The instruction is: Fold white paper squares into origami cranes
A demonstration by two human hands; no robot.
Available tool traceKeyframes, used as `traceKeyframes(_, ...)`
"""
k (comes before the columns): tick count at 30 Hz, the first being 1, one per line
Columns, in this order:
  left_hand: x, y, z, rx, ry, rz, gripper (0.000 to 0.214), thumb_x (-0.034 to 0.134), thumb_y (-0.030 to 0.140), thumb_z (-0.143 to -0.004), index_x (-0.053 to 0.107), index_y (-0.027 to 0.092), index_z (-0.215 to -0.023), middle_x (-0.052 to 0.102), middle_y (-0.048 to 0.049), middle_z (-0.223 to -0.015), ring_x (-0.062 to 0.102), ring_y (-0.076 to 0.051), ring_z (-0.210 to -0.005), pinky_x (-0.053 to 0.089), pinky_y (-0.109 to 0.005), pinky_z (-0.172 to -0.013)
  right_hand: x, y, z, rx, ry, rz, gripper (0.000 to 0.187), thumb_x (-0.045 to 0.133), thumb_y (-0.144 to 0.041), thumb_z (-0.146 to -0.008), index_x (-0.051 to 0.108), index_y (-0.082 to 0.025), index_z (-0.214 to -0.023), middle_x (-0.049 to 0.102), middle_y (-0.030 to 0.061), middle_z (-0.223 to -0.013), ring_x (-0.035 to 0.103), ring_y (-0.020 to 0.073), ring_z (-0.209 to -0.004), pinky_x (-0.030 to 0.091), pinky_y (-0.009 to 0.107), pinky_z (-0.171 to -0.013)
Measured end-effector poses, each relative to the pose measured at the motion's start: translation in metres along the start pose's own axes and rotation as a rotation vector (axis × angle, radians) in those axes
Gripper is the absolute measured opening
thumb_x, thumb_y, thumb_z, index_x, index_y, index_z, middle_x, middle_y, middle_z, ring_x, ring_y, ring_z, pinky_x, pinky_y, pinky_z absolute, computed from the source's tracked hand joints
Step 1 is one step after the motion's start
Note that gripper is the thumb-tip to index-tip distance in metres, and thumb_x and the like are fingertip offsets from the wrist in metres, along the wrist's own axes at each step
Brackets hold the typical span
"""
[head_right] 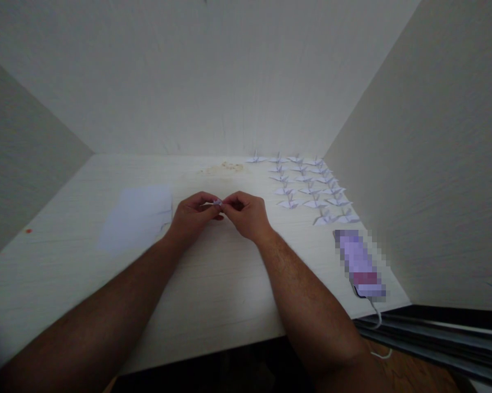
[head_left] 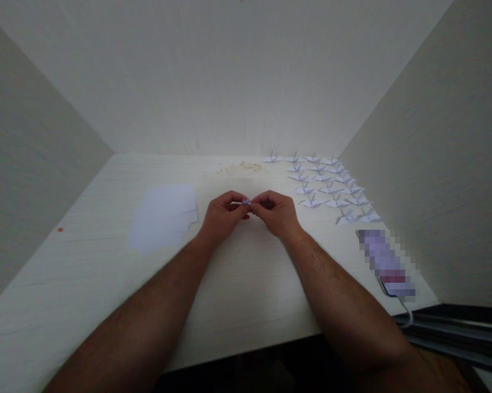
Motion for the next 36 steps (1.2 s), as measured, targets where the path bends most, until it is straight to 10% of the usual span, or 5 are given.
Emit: traceKeyframes(36, 0.0047, 0.0070, 0.0005, 0.113, -0.065, -0.267, 0.024, 0.074, 0.039, -0.076, 0.067, 0.017, -0.078, 0.067, -0.0011, -0.072, 0.057, -0.011, -0.062, 0.047, -0.024, -0.058, -0.0039, 0.0008, -0.0039, 0.002, 0.018, 0.183, 0.012, 0.063, -0.031, -0.080, 0.062, -0.020, -0.074, 0.060, -0.0024, -0.062, 0.053, 0.0114, -0.058, 0.041, 0.025, -0.054)
Point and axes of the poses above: each hand's wrist, its own z-axis away from the middle knuckle, its own x-axis out of the palm, y = z × x, the point moved 7 cm from there along -z, towards the middle knuckle
